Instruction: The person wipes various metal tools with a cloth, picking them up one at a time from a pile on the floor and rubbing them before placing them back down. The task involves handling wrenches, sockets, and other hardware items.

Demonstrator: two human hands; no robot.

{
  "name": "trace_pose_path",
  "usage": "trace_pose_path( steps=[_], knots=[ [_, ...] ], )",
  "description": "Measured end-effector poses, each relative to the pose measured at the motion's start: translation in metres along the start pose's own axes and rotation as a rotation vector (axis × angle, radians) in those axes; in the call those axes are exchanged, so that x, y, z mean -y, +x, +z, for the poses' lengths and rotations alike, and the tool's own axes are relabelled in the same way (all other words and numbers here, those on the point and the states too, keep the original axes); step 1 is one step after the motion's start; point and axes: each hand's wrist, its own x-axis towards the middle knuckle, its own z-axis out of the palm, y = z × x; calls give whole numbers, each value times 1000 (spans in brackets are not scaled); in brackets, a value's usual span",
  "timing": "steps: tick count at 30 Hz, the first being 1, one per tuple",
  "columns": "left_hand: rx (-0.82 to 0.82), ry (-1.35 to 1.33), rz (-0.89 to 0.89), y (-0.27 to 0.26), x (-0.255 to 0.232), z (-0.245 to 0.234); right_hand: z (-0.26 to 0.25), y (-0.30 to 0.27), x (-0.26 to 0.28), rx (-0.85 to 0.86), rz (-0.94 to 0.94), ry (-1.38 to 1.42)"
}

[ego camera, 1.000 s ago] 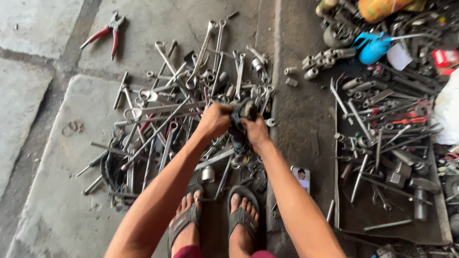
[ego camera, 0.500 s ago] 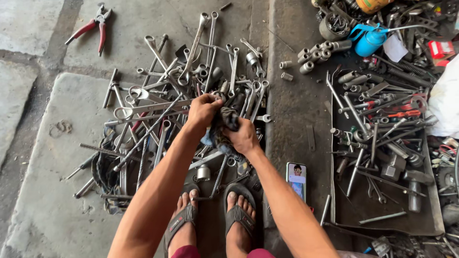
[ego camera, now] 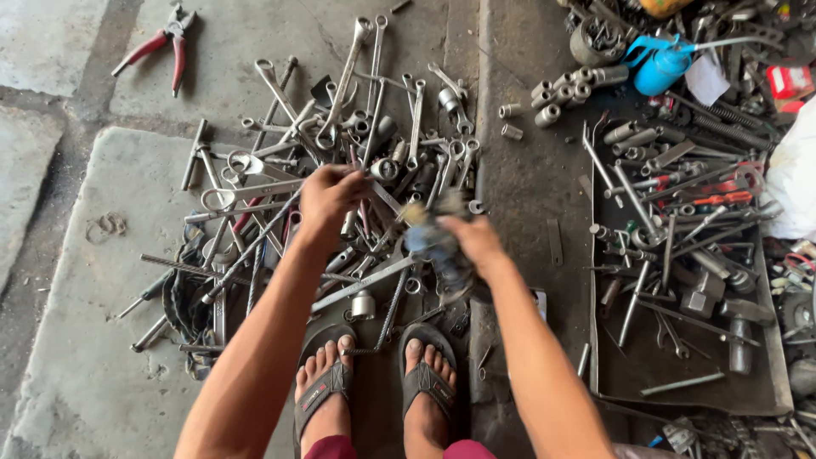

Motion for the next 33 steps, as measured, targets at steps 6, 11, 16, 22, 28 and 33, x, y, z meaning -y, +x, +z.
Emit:
trace_pose_path(
  steps=[6, 11, 16, 22, 28, 33],
  knots=[
    [52, 137, 33, 8, 6, 55, 60, -32, 2, 326, -16, 292],
    [163, 276, -9, -12, 0, 51, 40, -36, -18, 130, -132, 468],
    [209, 437, -22, -20, 5, 38, -30, -14, -29, -114, 112, 822],
    [187, 456, -21, -14, 11, 28, -146, 15, -61, -245, -10, 1039],
    [173, 399, -30, -14, 11, 26, -241, 29, -54, -182, -159, 991],
    [92, 361, -72, -8, 3, 5, -229, 19, -32, -144, -268, 1140]
  ],
)
